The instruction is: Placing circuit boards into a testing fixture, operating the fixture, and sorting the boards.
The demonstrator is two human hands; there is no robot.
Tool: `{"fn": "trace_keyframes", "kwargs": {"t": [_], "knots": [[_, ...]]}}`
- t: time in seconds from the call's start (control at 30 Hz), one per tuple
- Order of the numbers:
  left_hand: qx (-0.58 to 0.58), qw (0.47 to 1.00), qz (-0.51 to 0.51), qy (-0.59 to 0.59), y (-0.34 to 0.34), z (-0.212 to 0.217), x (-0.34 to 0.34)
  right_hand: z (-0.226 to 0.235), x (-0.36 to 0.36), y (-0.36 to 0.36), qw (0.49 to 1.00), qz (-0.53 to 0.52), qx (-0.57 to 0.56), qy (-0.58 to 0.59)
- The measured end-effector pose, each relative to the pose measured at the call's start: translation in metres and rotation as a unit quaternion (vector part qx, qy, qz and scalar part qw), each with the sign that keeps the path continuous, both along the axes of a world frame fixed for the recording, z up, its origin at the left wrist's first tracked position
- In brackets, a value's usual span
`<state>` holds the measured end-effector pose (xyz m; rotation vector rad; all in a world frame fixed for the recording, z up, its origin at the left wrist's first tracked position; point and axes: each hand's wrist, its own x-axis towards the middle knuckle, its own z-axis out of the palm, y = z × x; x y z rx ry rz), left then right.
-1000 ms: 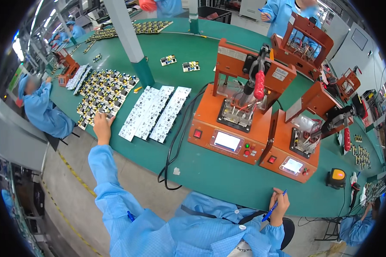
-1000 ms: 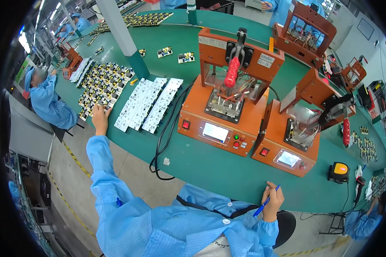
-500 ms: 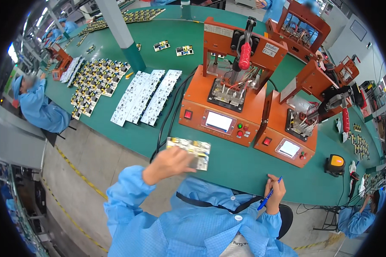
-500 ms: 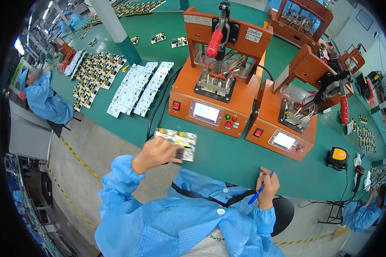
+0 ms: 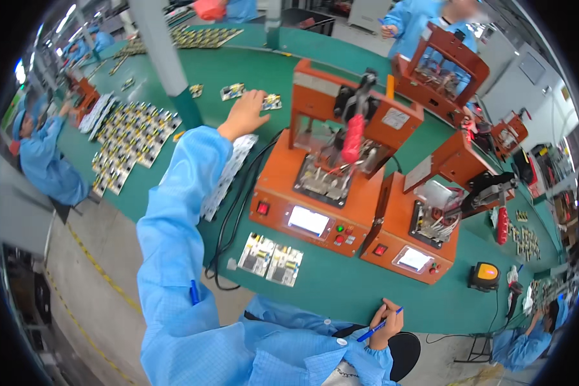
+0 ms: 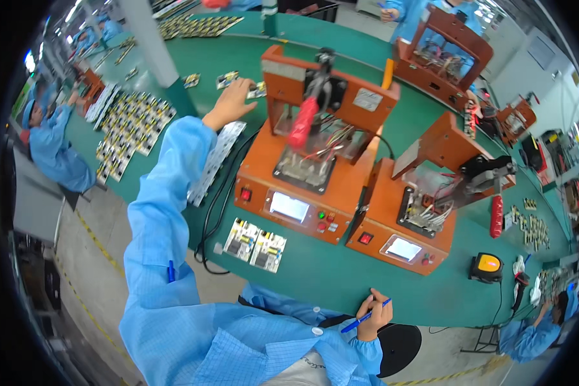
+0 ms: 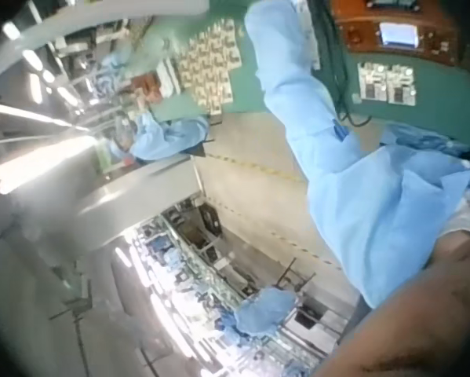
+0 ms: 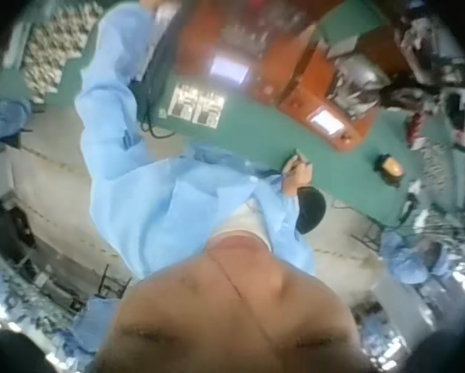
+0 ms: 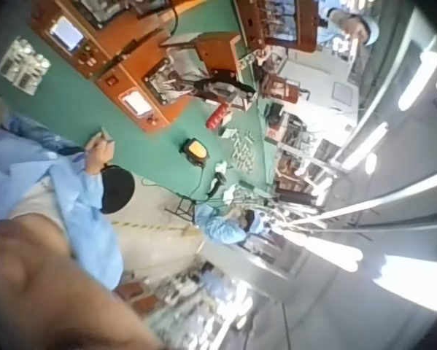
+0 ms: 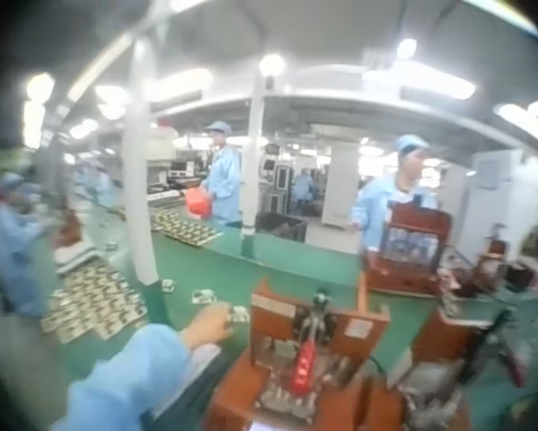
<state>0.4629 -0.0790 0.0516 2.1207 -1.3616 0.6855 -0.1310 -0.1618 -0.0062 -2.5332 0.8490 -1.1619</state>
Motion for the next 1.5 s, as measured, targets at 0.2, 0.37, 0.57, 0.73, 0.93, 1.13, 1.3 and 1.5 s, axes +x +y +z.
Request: {"fn": "trace_keyframes", "kwargs": {"t": [0.2,0.37,0.57,0.73,0.93,1.13,1.3,1.5], "knots": [[0.183,0.979,-0.052,0.076,0.022,-0.093,0.234,-0.003,0.016,0.002,0.998,0.023,-0.030,-0.045],[0.253,0.941,-0.178,0.137,-0.059,-0.018,0.088,0.001,-0.001,0.000,0.998,-0.029,-0.050,-0.013],[0.262,0.909,-0.205,0.251,-0.099,-0.011,0.054,-0.002,0.002,0.003,0.997,-0.027,-0.070,-0.001],[0.301,0.926,-0.228,0.022,-0.122,-0.012,0.051,-0.001,0.007,0.005,0.997,-0.037,-0.068,0.001],[0.189,0.946,-0.242,-0.103,-0.145,-0.007,0.031,0.005,0.008,0.008,0.997,-0.044,-0.068,0.007],[0.334,0.912,-0.226,0.070,-0.169,-0.017,0.043,0.011,0.004,0.003,0.997,-0.041,-0.070,0.009],[0.293,0.929,0.226,0.016,-0.166,-0.066,0.043,0.005,0.007,-0.001,0.997,-0.029,-0.069,0.007],[0.138,0.988,-0.072,0.020,-0.098,-0.128,0.258,-0.006,0.015,-0.002,0.995,0.030,-0.072,-0.053]]}}
